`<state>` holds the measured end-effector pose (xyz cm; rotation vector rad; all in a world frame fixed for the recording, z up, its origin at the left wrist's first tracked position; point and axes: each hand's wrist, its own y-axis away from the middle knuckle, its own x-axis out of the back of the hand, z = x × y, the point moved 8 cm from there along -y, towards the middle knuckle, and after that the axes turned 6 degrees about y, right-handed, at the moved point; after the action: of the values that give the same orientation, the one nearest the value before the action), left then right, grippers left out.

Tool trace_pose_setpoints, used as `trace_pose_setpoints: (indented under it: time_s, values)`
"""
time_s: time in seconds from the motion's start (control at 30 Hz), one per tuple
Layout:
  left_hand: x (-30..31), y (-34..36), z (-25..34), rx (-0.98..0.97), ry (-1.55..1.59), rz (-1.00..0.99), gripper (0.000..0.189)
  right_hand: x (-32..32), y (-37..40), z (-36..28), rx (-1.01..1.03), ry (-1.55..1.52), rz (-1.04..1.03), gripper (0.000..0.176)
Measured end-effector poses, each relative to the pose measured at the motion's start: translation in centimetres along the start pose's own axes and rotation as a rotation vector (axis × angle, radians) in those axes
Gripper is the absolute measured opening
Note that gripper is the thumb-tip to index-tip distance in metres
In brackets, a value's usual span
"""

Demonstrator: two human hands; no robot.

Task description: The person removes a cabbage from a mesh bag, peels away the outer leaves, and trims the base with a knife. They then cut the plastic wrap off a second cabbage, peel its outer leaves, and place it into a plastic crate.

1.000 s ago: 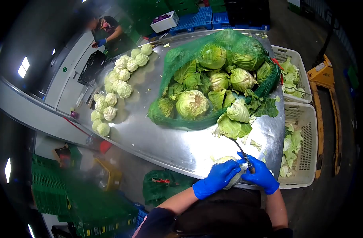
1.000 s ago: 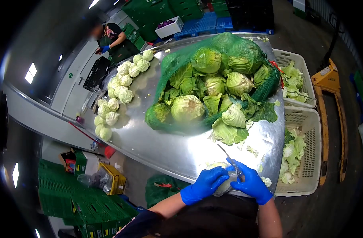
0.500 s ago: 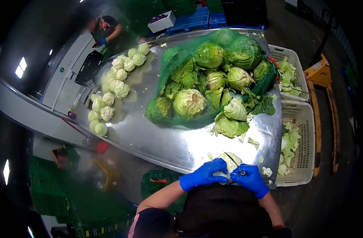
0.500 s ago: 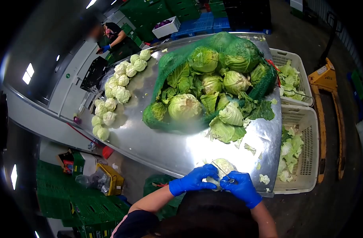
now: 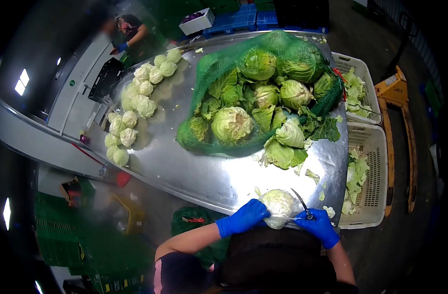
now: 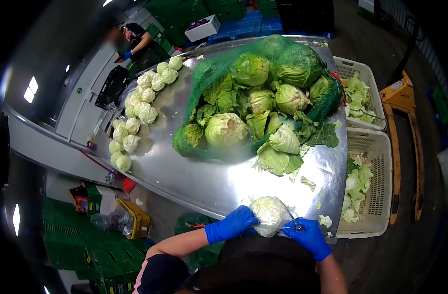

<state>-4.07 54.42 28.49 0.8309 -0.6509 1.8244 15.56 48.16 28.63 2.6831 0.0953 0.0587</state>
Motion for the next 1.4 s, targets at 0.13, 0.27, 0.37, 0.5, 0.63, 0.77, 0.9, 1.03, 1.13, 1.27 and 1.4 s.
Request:
trace_pose_setpoints:
  time_s: [0.13, 0.27, 0.37, 0.5, 0.63, 0.77, 0.9, 1.03, 1.13, 1.27, 1.4]
  values:
    - [-1.0, 1.0, 0.2, 0.076, -0.057, 0.027, 0.028, 0.0, 0.4, 2.5, -0.079, 0.095, -0.064, 0.019]
    - [-1.7, 2.3, -0.3, 0.204, 0.103, 0.118, 0.025, -0.8, 0.9, 3.2, -0.042, 0.129, -0.12, 0.02]
    - [-2.2, 2.2, -0.6, 0.242, 0.172, 0.186, 0.024, -0.4, 1.0, 2.9, 0.121, 0.341, -0.026, 0.017]
    - [-0.4, 1.0, 1.2, 0.223, -0.018, 0.165, 0.025, -0.4, 1.5, 1.3, 0.405, 0.472, 0.134, 0.016]
    - [2.8, 0.1, 3.2, 0.061, 0.004, 0.414, 0.018, -0.2, 2.1, 0.2, 0.52, 0.518, 0.261, 0.018]
    - [0.6, 1.3, 2.8, 0.197, 0.169, 0.322, 0.019, -0.1, 2.0, 0.0, 0.367, 0.583, 0.224, 0.02]
    - [0.3, 2.0, 3.3, 0.252, 0.217, 0.231, 0.02, -0.1, 1.7, 2.2, 0.249, 0.65, 0.196, 0.025]
    - [-1.1, 3.6, 1.8, 0.355, 0.293, 0.124, 0.028, -0.2, 2.3, 4.3, 0.161, 0.562, 0.108, 0.035]
    - [0.4, 2.2, 2.7, 0.279, 0.228, 0.15, 0.03, 0.1, 1.9, 6.2, 0.088, 0.395, 0.002, 0.037]
    - [0.9, 0.7, 2.1, 0.263, 0.097, 0.192, 0.034, 0.1, 1.1, 6.3, 0.121, 0.354, 0.055, 0.026]
    - [-0.3, -0.1, 1.1, 0.225, -0.09, 0.173, 0.037, -0.5, 0.6, 3.5, 0.247, 0.562, 0.151, 0.025]
